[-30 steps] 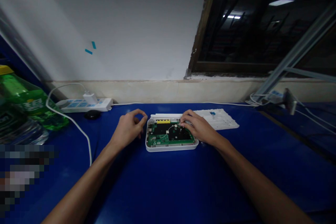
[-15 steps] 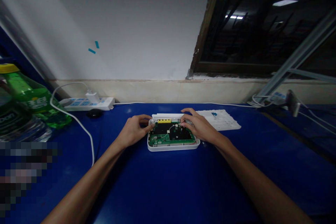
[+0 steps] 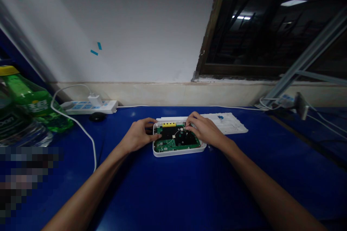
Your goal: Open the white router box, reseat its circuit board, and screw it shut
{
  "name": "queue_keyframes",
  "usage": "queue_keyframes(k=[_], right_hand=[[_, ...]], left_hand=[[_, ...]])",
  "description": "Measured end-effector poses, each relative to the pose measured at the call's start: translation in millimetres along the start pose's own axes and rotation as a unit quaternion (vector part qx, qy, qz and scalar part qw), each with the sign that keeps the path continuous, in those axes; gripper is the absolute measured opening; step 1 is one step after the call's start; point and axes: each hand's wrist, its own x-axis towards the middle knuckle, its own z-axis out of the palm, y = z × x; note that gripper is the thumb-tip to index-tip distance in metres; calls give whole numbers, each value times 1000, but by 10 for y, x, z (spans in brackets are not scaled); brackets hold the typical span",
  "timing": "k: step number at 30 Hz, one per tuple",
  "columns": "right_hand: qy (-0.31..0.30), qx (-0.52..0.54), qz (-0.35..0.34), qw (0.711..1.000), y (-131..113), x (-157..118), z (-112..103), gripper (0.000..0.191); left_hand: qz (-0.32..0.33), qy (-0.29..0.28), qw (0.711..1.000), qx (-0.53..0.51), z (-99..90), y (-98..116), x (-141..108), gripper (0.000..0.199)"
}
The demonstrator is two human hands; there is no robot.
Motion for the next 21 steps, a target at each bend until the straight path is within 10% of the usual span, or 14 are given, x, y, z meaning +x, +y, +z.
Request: queue_keyframes(k=[21], right_hand=[[9, 95, -50, 994, 133, -48, -15, 9]], left_hand=[[108, 58, 976, 181, 126, -53, 4, 60]])
